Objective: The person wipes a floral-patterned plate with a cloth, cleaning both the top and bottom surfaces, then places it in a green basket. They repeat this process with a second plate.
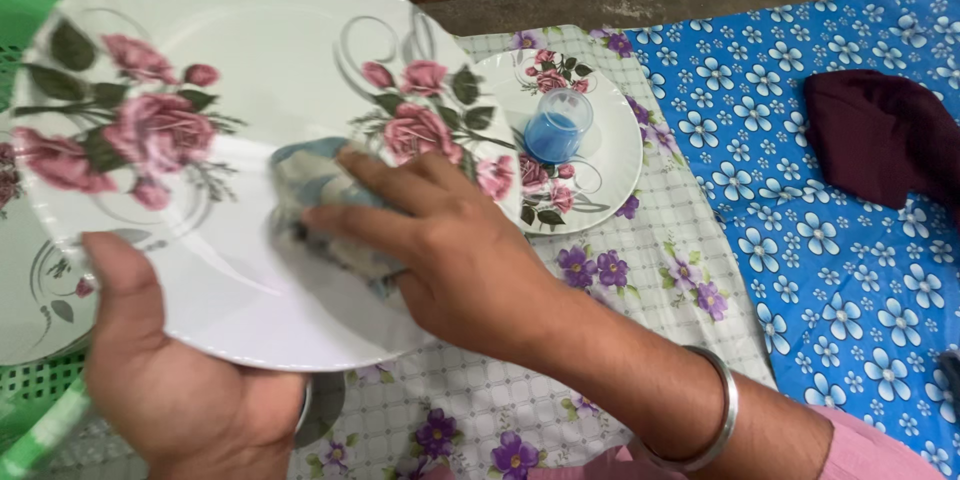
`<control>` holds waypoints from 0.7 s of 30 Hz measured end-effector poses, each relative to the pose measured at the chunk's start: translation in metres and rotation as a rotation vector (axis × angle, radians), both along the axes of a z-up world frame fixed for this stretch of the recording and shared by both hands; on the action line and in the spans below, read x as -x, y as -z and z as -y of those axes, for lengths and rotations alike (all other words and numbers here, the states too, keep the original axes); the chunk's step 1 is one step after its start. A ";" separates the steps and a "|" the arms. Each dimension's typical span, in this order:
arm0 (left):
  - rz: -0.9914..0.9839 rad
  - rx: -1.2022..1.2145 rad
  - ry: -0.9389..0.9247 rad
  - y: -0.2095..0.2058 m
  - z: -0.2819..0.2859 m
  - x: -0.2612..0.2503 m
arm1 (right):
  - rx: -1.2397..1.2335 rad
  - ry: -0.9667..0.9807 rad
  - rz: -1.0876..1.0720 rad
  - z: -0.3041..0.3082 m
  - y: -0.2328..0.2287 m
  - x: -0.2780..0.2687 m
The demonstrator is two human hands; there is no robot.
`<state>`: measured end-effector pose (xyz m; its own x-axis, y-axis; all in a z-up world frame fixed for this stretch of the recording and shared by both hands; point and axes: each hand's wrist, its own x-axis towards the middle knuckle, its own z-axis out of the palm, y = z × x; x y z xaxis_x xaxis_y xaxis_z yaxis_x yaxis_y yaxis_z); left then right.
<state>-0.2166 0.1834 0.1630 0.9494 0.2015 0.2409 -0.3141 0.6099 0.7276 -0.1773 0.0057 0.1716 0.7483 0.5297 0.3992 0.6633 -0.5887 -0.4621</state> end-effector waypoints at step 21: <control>-0.020 -0.070 0.121 -0.022 0.022 0.008 | -0.068 0.355 0.136 0.062 0.001 -0.054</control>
